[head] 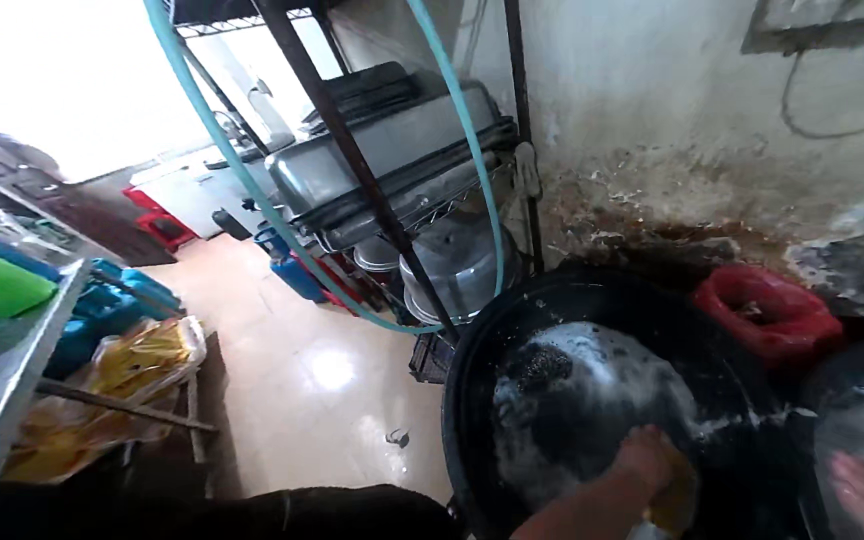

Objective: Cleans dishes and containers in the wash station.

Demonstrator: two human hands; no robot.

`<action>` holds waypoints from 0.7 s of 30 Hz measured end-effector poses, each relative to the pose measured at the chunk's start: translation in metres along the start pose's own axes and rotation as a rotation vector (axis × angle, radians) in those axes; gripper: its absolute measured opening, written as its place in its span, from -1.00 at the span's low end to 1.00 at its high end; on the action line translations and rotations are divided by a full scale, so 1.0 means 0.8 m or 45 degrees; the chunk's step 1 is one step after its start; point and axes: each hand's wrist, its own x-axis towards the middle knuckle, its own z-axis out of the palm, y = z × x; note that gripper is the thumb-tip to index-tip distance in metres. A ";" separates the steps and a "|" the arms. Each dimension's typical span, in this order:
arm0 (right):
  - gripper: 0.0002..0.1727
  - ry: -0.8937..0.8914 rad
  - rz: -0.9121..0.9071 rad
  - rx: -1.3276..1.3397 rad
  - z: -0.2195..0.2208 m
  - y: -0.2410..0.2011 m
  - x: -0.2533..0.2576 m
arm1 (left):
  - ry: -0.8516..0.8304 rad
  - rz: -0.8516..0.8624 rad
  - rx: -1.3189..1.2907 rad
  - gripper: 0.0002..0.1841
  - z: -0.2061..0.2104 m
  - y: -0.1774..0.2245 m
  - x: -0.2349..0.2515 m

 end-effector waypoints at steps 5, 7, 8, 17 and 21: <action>-0.59 -0.511 -0.041 -0.404 0.081 0.008 0.027 | 0.024 0.313 0.131 -0.45 -0.050 0.065 -0.018; -0.65 -0.245 -0.383 -0.643 0.110 0.023 0.040 | 0.067 0.389 0.089 -0.48 -0.071 0.080 -0.025; -0.62 -0.136 -0.482 -0.685 0.114 0.033 0.052 | 0.083 0.371 -0.090 -0.49 -0.080 0.080 -0.024; -0.38 -0.449 0.079 -0.023 0.135 0.120 0.054 | 0.431 0.418 -0.578 -0.56 -0.071 0.029 -0.023; -0.47 -0.182 0.214 -0.283 0.164 0.115 0.046 | 0.365 0.362 -0.186 -0.48 -0.090 -0.001 -0.026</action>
